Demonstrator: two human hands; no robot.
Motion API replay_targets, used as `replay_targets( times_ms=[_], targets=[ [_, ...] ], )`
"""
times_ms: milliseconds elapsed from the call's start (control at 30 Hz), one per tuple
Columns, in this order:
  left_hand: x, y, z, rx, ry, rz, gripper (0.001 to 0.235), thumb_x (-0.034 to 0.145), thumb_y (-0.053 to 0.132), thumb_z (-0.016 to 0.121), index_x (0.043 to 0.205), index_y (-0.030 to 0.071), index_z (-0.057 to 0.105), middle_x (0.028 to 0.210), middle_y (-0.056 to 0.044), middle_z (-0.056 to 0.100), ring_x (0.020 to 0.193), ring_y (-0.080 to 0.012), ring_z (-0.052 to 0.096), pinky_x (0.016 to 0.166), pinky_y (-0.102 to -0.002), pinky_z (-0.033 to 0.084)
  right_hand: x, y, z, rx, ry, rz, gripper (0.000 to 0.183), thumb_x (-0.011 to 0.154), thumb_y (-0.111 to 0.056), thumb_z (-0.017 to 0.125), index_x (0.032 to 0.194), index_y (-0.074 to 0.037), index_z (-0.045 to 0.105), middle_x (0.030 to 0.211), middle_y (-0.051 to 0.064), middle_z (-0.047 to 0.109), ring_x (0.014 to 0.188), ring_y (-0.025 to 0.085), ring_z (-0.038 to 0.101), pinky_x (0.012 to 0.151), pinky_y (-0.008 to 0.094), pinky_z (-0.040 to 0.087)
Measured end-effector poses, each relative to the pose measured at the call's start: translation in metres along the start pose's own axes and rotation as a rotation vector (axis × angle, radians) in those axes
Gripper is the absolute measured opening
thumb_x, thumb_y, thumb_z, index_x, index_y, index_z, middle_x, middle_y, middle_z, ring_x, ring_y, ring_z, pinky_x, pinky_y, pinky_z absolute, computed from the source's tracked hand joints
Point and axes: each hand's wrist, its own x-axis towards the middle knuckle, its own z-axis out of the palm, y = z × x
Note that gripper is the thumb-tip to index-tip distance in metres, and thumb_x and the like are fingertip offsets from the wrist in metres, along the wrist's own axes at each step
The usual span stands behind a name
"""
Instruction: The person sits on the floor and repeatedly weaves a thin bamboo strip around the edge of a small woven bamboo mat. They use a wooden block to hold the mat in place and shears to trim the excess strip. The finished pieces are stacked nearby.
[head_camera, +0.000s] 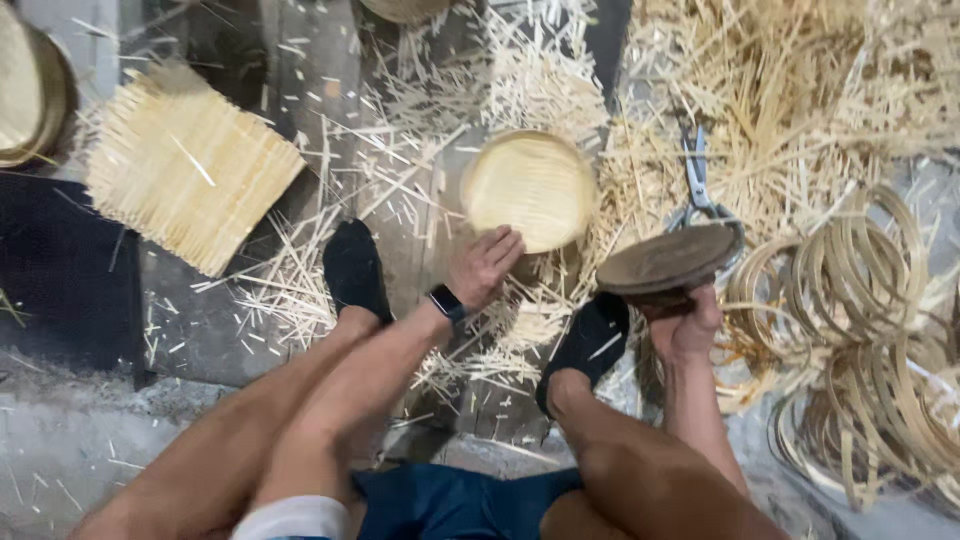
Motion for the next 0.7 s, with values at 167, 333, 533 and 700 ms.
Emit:
replay_targets(
  times_ms=[167, 333, 533, 700],
  targets=[
    [0.111, -0.102, -0.114, 0.401, 0.258, 0.364, 0.045, 0.099, 0.002, 0.06, 0.144, 0.004, 0.055, 0.143, -0.02, 0.059, 0.132, -0.0276, 0.061, 0.111, -0.041, 0.057, -0.004, 0.003, -0.006, -0.047, 0.033, -0.001, 0.077, 0.084, -0.046, 0.066, 0.147, -0.007, 0.048, 0.136, 0.015, 0.061, 0.121, 0.038, 0.062, 0.098, 0.057, 0.053],
    [0.21, -0.201, -0.24, 0.375, 0.458, -0.109, 0.026, 0.086, -0.002, 0.064, 0.106, 0.009, 0.076, 0.09, -0.019, 0.071, 0.085, -0.039, 0.069, 0.071, -0.05, 0.056, -0.004, 0.002, -0.012, -0.047, 0.077, 0.009, 0.077, 0.083, -0.045, 0.065, 0.146, -0.003, 0.048, 0.135, 0.015, 0.061, 0.122, 0.037, 0.061, 0.102, 0.056, 0.052],
    [0.235, -0.215, -0.261, 0.32, 0.592, -0.17, 0.02, 0.084, -0.003, 0.061, 0.092, 0.008, 0.076, 0.082, -0.019, 0.07, 0.074, -0.0385, 0.071, 0.062, -0.047, 0.057, -0.008, -0.001, -0.014, -0.056, 0.113, -0.009, 0.067, 0.085, -0.04, 0.064, 0.142, -0.006, 0.05, 0.132, 0.013, 0.061, 0.121, 0.035, 0.061, 0.102, 0.057, 0.051],
    [0.235, -0.218, -0.253, 0.265, 0.497, -0.212, 0.016, 0.083, -0.001, 0.063, 0.085, 0.009, 0.074, 0.08, -0.018, 0.071, 0.078, -0.0383, 0.071, 0.066, -0.049, 0.057, -0.011, 0.0, -0.019, -0.07, 0.159, 0.027, 0.06, 0.084, -0.035, 0.063, 0.137, -0.008, 0.052, 0.126, 0.013, 0.064, 0.114, 0.036, 0.063, 0.094, 0.059, 0.052]
  ],
)
